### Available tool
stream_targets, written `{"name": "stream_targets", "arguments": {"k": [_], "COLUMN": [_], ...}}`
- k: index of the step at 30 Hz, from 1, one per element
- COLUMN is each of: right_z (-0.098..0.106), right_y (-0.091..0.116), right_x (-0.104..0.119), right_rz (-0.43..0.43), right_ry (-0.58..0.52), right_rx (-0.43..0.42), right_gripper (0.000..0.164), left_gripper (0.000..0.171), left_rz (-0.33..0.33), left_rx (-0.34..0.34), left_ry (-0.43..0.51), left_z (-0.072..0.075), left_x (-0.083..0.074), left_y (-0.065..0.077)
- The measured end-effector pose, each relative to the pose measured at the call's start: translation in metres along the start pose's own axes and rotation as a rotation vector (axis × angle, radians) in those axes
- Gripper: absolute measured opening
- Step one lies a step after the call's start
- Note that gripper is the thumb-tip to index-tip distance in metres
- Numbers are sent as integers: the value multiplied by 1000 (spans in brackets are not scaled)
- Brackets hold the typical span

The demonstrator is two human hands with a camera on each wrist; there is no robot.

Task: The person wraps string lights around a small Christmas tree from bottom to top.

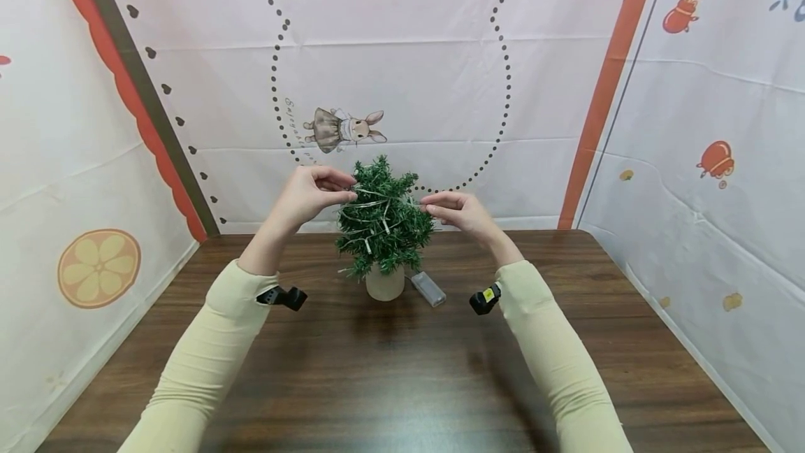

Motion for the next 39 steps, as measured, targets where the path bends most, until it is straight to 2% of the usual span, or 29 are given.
{"name": "stream_targets", "arguments": {"k": [9,14,20,28,30,37,39], "right_z": [0,-1,-2,-7,-9,-18,-23], "right_y": [-3,-5,-7,-4,-4,10,17], "right_x": [-2,-4,-2,6,6,20,27], "right_rz": [23,31,56,151,176,263,295], "right_ry": [97,67,-15,46,45,25,32], "right_rx": [-78,-95,-106,-208,-228,-362,-414], "right_gripper": [32,32,29,31,31,27,25], "left_gripper": [29,32,35,34,33,30,30], "left_rz": [37,41,40,50,55,53,54], "left_rx": [-32,-56,-66,-69,-66,-60,-58], "left_ry": [90,131,126,135,131,90,85], "left_z": [-1,-4,-6,-6,-6,-2,-2], "left_x": [7,13,17,19,17,-15,-14], "left_y": [5,6,7,8,9,17,17]}}
Point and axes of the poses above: each hand's wrist, its own y-axis away from the middle knuckle, its own z-axis out of the back of the hand, x = y × z, the point moved 7 cm from there along -y, towards the middle knuckle, and after that the axes turned 14 degrees about -z, right-handed, at the moved point
